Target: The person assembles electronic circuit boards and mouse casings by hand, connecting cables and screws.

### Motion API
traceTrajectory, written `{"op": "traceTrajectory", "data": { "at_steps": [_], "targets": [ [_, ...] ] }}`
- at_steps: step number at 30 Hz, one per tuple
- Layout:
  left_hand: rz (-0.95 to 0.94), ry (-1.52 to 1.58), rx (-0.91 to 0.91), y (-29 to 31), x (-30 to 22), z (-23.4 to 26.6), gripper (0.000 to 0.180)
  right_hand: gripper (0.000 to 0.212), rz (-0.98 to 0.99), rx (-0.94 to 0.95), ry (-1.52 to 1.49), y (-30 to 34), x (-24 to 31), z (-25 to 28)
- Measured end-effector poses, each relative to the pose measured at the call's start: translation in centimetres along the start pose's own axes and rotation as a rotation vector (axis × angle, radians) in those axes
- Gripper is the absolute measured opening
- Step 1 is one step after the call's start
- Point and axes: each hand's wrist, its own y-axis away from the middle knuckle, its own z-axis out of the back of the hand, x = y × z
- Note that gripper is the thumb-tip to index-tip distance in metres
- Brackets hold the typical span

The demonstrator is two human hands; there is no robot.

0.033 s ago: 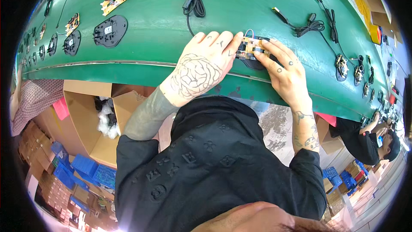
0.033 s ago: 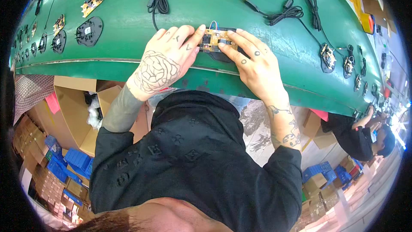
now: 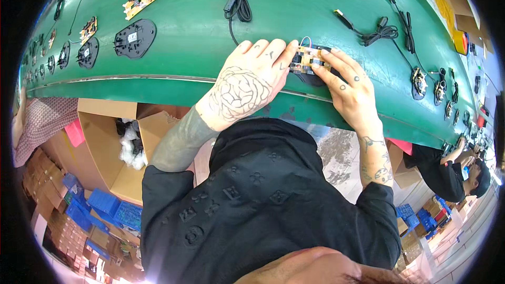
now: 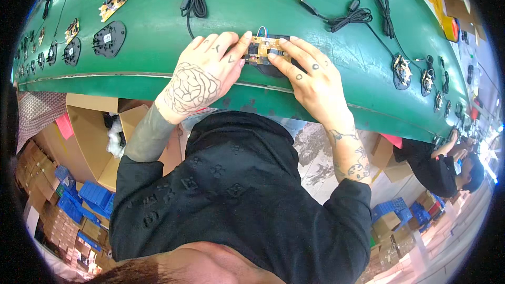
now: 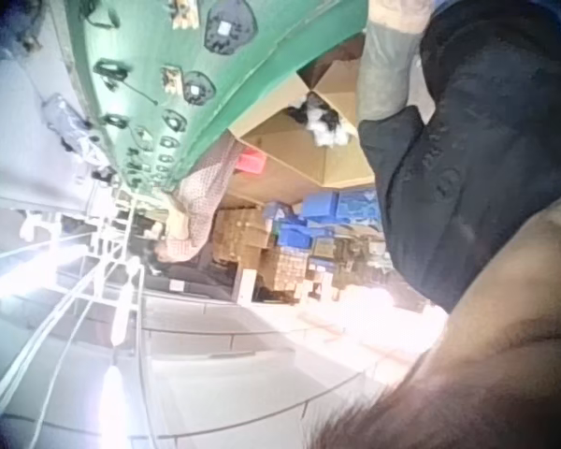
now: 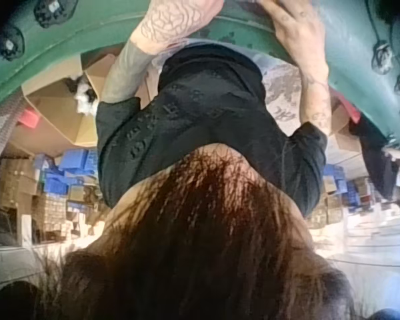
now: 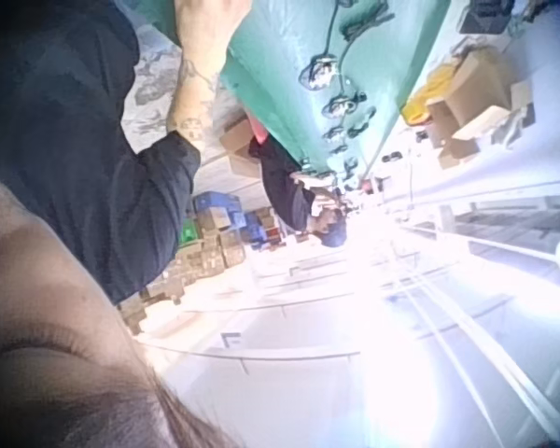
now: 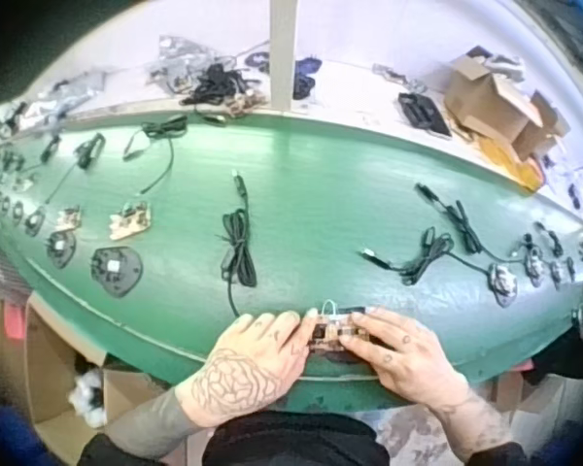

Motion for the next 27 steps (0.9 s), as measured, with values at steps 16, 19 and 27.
{"op": "traceTrajectory", "data": {
  "at_steps": [16, 19, 27],
  "targets": [
    [0.057, 0.081, -0.008, -0.1, -0.8, -0.9, 0.061, 0.050, 0.035, 0.209, 0.016, -1.3, -0.3, 2.6],
    [0.045, 0.094, -0.013, -0.2, -1.0, -0.8, 0.064, 0.049, 0.099, 0.203, -0.008, -0.9, -1.6, 2.3],
    [0.085, 0.198, 0.017, -0.1, -1.1, -0.8, 0.062, 0.045, 0.023, 0.153, 0.007, 0.0, -0.5, 1.7]
  ]
}}
